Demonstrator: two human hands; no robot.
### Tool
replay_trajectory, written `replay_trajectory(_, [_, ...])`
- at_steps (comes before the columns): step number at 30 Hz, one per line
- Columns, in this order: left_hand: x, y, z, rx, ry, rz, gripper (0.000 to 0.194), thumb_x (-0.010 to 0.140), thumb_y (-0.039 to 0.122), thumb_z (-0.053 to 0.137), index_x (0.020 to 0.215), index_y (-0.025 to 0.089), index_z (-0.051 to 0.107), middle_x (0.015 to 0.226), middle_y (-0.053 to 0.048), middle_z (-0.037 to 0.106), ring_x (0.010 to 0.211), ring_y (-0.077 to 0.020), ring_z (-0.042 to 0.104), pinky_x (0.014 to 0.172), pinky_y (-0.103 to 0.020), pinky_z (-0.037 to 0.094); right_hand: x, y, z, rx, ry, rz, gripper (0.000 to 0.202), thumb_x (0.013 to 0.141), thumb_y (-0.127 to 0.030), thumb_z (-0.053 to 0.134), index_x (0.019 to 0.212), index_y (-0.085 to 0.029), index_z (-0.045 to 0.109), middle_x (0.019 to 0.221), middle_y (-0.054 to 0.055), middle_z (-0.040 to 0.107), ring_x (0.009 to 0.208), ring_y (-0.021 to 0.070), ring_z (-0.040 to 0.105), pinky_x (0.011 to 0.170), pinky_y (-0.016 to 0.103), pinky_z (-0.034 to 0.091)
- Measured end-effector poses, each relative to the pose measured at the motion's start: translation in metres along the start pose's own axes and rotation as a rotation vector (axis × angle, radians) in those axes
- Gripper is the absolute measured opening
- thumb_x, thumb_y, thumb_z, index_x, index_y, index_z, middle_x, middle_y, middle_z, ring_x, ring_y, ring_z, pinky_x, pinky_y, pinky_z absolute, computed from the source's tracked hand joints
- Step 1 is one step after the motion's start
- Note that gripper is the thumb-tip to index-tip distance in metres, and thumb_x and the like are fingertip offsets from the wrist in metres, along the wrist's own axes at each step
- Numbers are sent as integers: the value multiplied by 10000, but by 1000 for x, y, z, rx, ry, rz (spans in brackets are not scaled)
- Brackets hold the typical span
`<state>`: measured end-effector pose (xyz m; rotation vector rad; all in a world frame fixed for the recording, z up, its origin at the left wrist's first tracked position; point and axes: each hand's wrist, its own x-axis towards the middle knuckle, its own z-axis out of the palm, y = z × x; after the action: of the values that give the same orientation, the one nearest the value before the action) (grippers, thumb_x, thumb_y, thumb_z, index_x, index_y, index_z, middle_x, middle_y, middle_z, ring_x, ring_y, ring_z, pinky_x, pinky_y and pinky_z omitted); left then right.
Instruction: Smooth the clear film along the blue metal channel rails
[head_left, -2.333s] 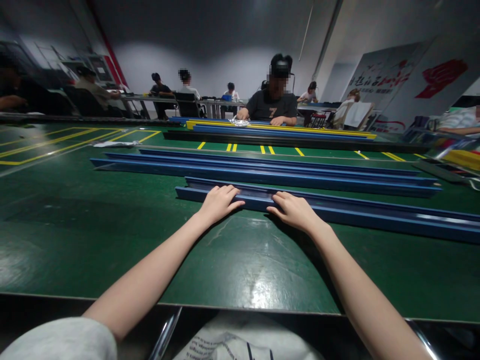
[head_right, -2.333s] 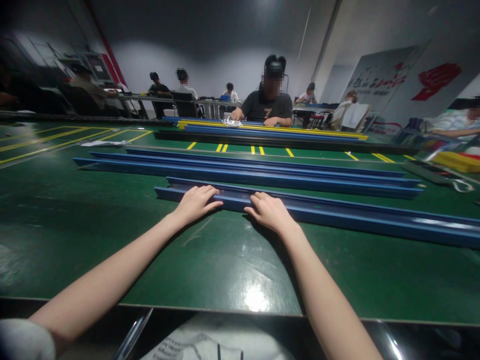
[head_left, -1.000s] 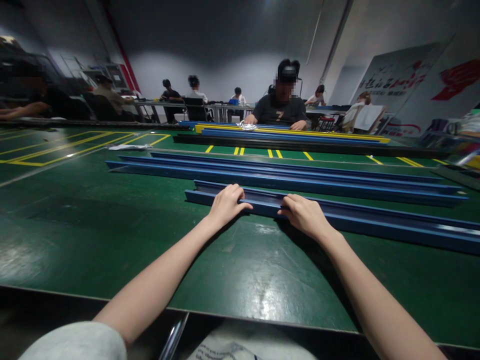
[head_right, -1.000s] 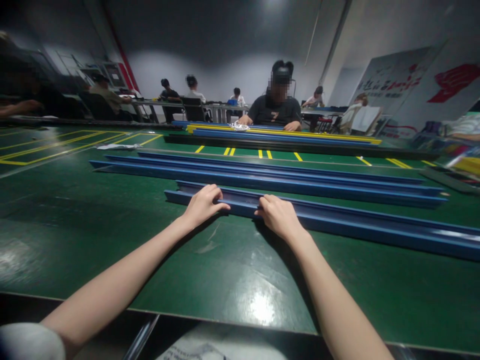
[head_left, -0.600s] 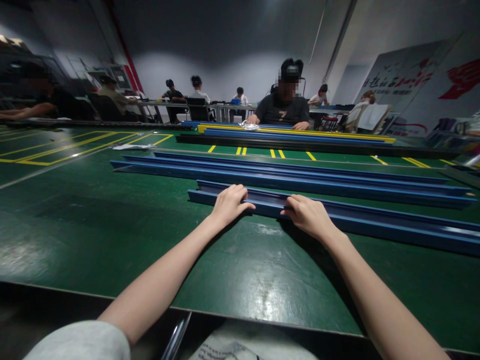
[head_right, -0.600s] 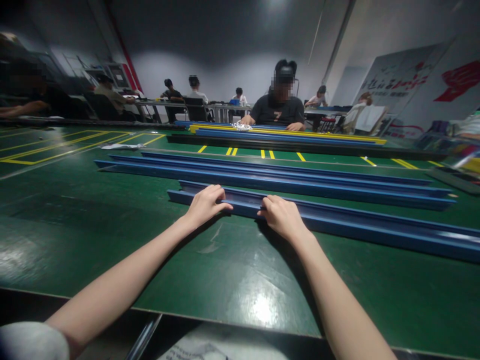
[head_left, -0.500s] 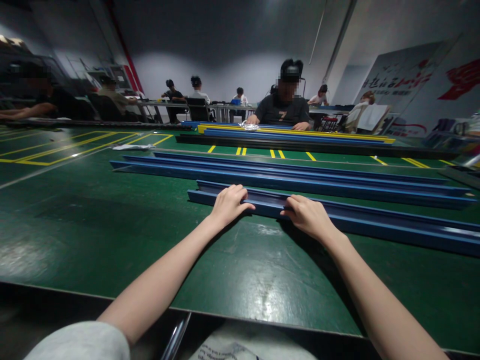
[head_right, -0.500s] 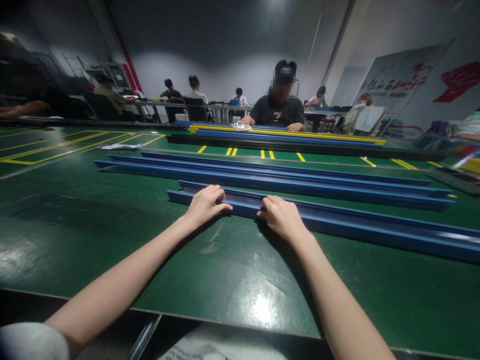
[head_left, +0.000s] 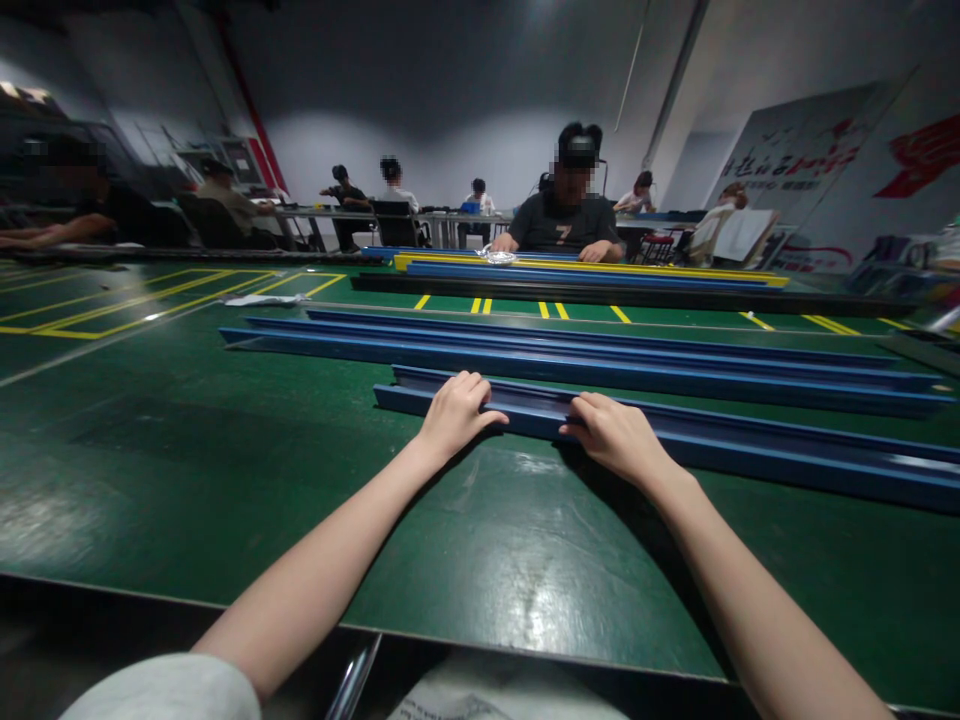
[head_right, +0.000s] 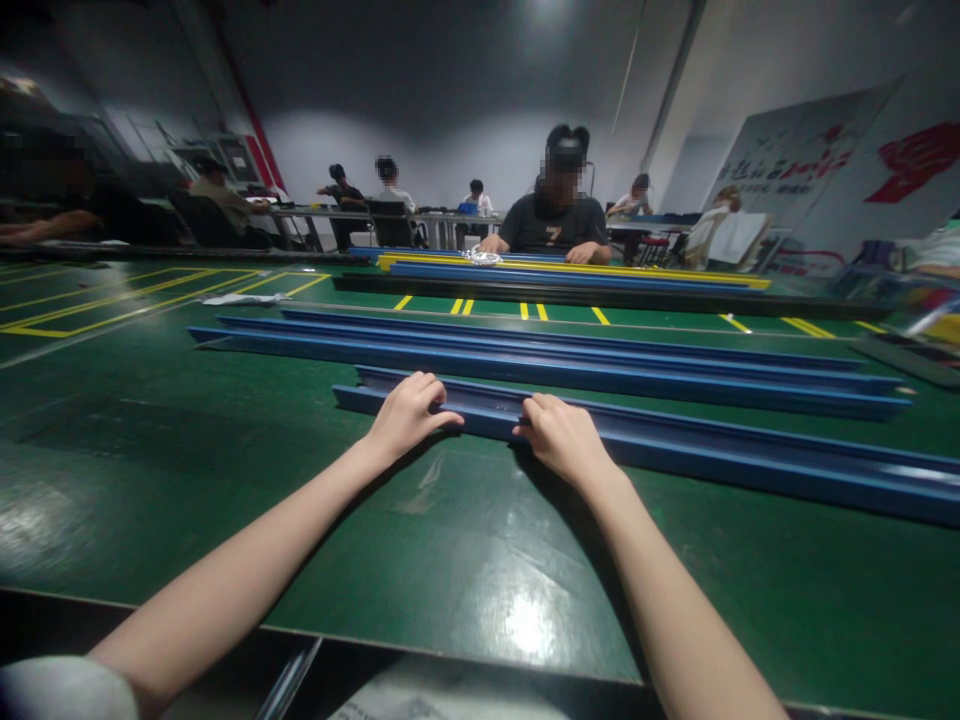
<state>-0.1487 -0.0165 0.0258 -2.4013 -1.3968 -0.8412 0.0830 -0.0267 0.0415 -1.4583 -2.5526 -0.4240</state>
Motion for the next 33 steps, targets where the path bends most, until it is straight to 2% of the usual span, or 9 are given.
replay_trajectory(8, [2, -1, 2, -41, 12, -27, 319, 650, 450, 657, 638, 170, 504, 683, -3, 534, 689, -147, 478, 618, -249, 381, -1, 0, 1, 3, 25, -12, 132, 831, -303, 469, 787, -182, 495, 817, 34, 579, 746, 139, 527, 540, 239, 258])
replay_trajectory(25, [6, -5, 4, -111, -47, -106, 339, 617, 468, 683, 598, 165, 531, 650, 4, 532, 657, -137, 497, 608, -243, 371, -1, -1, 1, 2, 4, -1, 124, 832, -296, 463, 806, -179, 497, 834, 46, 579, 764, 150, 533, 544, 243, 270])
replay_trajectory(29, [7, -5, 5, -136, -67, -142, 357, 610, 478, 683, 600, 167, 508, 647, 9, 514, 653, -141, 490, 602, -246, 368, -2, 0, 2, 11, 8, -10, 129, 833, -301, 460, 802, -180, 492, 831, 46, 575, 768, 151, 530, 555, 238, 273])
replay_trajectory(33, [6, -6, 5, -141, -82, -116, 368, 632, 491, 660, 626, 174, 473, 664, 9, 496, 682, -150, 478, 616, -251, 373, -2, 0, 2, 16, 18, -13, 146, 844, -313, 441, 813, -178, 489, 845, 48, 574, 776, 154, 528, 564, 240, 284])
